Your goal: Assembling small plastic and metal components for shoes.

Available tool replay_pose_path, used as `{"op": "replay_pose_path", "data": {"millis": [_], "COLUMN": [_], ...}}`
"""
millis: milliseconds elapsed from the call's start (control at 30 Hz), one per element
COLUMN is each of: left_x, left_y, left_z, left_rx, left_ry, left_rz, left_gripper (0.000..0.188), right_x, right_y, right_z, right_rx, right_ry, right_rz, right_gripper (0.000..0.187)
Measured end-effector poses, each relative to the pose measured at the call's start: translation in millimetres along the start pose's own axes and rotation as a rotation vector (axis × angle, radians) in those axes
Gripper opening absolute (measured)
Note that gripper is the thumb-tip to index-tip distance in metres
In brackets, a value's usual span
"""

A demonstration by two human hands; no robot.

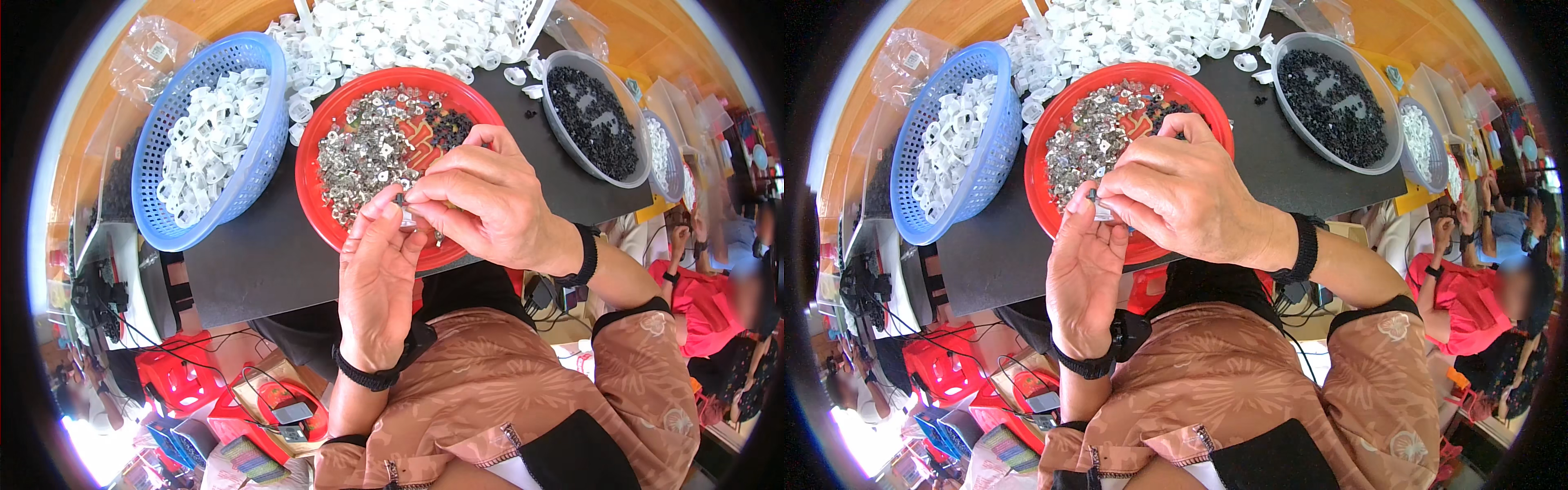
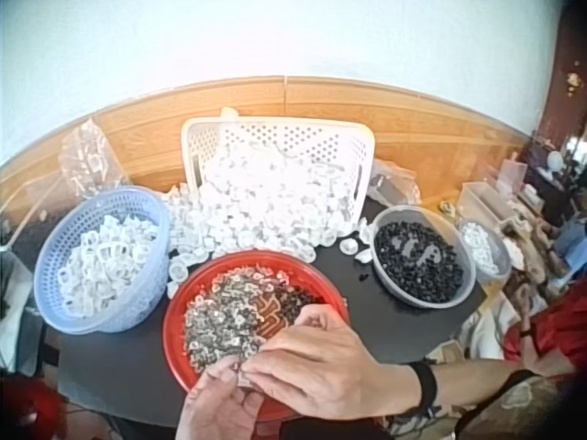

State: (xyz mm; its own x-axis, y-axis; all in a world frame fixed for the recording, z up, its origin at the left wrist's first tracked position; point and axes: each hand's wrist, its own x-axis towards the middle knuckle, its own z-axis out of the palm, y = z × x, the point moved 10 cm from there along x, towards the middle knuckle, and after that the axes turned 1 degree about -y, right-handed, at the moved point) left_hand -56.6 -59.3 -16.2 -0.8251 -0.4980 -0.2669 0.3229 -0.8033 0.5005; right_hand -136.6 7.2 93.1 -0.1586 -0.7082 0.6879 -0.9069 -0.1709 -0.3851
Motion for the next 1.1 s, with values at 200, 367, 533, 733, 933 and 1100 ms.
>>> {"op": "replay_pose_path", "data": {"millis": [200, 367, 533, 733, 933, 1100], "left_x": [-1.9, -1.4, -0.2, 2.1, 2.7, 4.5], "left_y": [1.1, 2.7, 0.7, -2.6, -1.2, -0.9], "left_z": [3.6, 7.9, 6.3, 4.8, 11.9, 12.1], "left_rx": [0.04, 0.088, 0.069, 0.036, 0.022, 0.033], "left_ry": [0.032, -0.019, 0.01, 0.021, -0.009, -0.02], "left_rz": [0.045, 0.095, 0.108, 0.065, 0.062, 0.067], "left_gripper": [0.022, 0.018, 0.018, 0.018, 0.018, 0.016], "right_x": [0.6, 2.7, 0.0, 2.3, 0.3, -1.1], "right_y": [1.3, 3.0, 11.4, 5.2, -14.5, -16.9], "right_z": [3.6, 11.2, 16.4, 5.2, -7.2, -8.6], "right_rx": [0.03, 0.071, 0.133, 0.061, -0.155, -0.2], "right_ry": [-0.075, -0.158, -0.225, -0.142, 0.035, 0.06], "right_rz": [0.011, 0.0, 0.065, -0.004, -0.198, -0.216], "right_gripper": [0.012, 0.012, 0.013, 0.013, 0.01, 0.009]}}
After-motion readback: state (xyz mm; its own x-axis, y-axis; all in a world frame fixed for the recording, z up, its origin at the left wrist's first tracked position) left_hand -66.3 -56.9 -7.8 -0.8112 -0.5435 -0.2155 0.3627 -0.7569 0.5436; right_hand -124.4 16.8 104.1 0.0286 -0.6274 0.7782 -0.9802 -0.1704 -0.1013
